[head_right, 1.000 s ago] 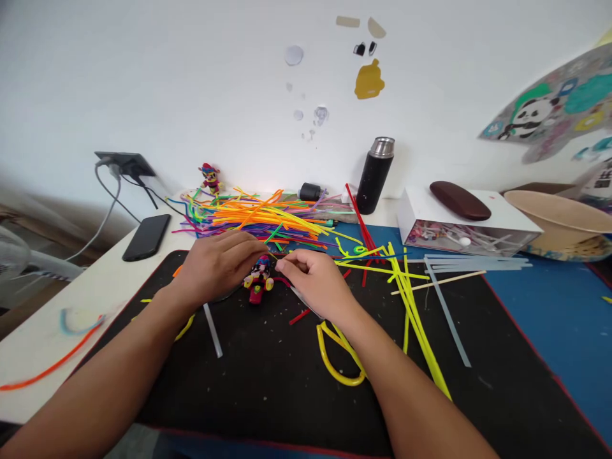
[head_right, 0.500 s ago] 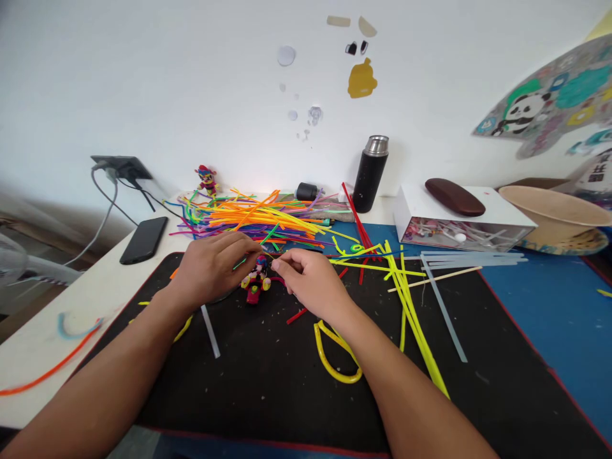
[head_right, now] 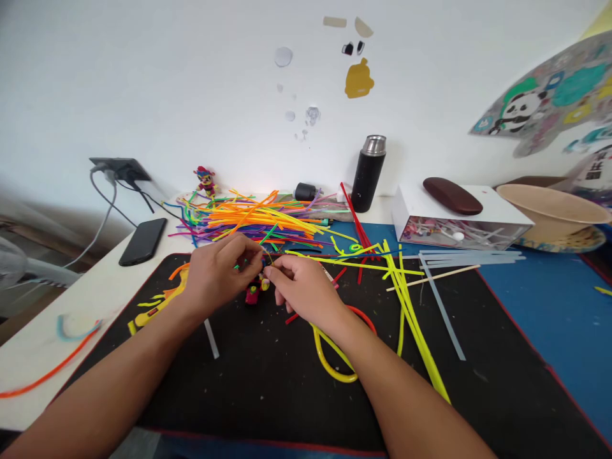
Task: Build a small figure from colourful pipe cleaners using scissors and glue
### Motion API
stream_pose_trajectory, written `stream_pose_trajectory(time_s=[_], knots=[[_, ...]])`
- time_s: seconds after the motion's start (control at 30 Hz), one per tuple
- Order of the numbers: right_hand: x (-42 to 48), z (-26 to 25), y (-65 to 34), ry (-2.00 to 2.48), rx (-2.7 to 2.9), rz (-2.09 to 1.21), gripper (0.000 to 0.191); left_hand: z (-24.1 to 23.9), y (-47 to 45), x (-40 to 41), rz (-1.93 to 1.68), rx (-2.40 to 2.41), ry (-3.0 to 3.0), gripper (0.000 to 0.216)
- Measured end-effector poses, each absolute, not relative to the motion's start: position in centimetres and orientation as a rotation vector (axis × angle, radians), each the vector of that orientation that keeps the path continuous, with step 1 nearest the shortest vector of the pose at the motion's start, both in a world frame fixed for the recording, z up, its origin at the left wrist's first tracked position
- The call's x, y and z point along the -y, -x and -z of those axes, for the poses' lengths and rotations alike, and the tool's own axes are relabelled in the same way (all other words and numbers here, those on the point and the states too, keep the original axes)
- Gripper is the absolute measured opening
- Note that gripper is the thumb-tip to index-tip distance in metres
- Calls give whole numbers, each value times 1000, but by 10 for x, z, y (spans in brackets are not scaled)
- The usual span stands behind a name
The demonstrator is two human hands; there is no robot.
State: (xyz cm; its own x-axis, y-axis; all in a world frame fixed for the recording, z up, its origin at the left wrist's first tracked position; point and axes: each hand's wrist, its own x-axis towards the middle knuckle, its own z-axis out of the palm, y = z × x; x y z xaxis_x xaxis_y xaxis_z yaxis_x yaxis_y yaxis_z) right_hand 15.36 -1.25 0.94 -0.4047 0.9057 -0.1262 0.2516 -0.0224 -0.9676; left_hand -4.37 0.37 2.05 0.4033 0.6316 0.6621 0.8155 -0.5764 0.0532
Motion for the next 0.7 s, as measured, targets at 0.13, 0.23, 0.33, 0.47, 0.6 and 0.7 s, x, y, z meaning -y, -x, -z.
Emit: stream_pose_trajectory(time_s=[0.13,0.23,0.33,0.47,0.6,0.7], knots=[[11,-8,-154,1173,1671,-1454,28,-20,43,-3,1000,1225,2421,8],[10,-11,-156,1118,1607,-1460,27,-20,45,-5,968,1168,2455,11],[9,-15,-157,1095,1517,-1464,28,-21,48,-6,938,1142,2471,12],[7,-17,-157,1104,1484,-1480,25,-22,48,-5,944,1114,2489,13],[7,-16,-157,1103,1496,-1499,22,-22,48,-6,956,1092,2497,14],[7,-15,-158,1097,1474,-1502,22,-22,50,-7,995,1073,2501,14]])
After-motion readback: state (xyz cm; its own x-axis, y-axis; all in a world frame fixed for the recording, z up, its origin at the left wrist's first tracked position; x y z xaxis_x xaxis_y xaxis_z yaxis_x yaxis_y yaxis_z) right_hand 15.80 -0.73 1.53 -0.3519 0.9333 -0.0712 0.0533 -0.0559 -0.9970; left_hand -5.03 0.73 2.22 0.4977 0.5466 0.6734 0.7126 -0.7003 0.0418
